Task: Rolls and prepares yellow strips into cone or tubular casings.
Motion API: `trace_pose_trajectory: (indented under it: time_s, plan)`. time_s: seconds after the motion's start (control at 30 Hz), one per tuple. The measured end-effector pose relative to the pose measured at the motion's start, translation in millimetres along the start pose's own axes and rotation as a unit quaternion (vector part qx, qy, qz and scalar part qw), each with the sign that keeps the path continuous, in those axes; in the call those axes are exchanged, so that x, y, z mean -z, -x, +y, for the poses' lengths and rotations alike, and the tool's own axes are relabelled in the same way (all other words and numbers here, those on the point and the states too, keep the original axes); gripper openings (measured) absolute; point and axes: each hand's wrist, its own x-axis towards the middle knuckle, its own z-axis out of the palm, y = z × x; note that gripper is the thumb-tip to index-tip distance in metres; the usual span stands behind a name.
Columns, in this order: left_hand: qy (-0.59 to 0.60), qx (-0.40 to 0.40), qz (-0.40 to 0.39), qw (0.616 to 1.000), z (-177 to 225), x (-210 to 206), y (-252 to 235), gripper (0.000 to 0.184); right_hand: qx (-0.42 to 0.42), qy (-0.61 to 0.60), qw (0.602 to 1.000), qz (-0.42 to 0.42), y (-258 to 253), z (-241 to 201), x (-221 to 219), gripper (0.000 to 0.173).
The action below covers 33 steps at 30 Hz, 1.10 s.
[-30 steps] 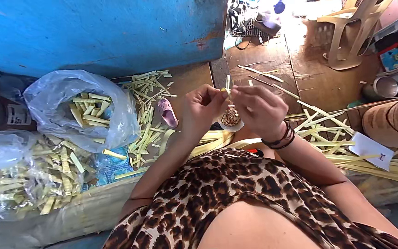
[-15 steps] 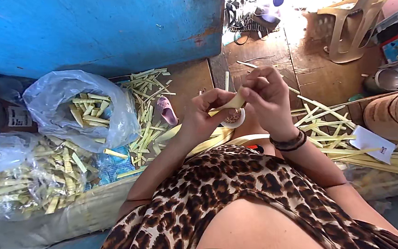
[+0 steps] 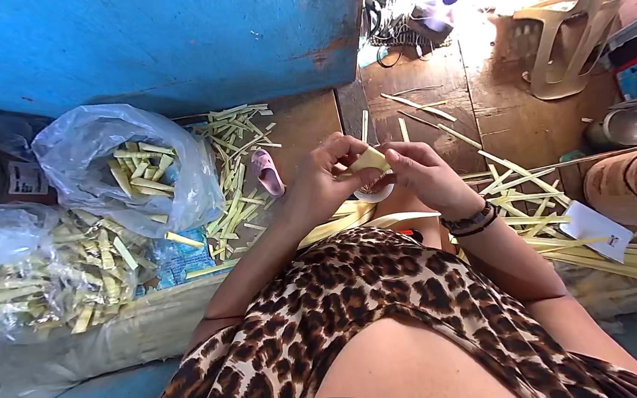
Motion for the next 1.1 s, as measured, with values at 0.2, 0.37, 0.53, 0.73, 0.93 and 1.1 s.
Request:
trace_pose_trajectory:
  time_s: [0.2,0.37,0.53,0.73,0.93,1.1]
  plan:
    - [0.003,-0.017,0.006,1.0,-3,-5,1,0.019,-0.016,0.0,0.998,0.061,-1,-6,-4,0.015]
    - [-0.041,0.002,0.001,0.999,-3,-2,1,0.03,0.009,0.027,0.997,0.073,0,-3,-5,0.025]
    - [-0.025,-0.009,0.036,0.999,-3,-6,1,0.024,0.015,0.082,0.996,0.037,19,-4,-14,0.025]
    - [-0.048,-0.023,0.024,0.998,-2,-7,1,0.019,-0.011,0.017,0.996,0.081,17,1,-17,0.024]
    - [-0.033,0.012,0.002,0.999,-4,-3,4,0.022,0.034,0.16,0.983,0.077,24,9,-17,0.035]
    - [0.001,0.013,-0.032,0.999,-15,3,4,0.023,0.024,0.136,0.983,0.118,26,14,-24,0.032]
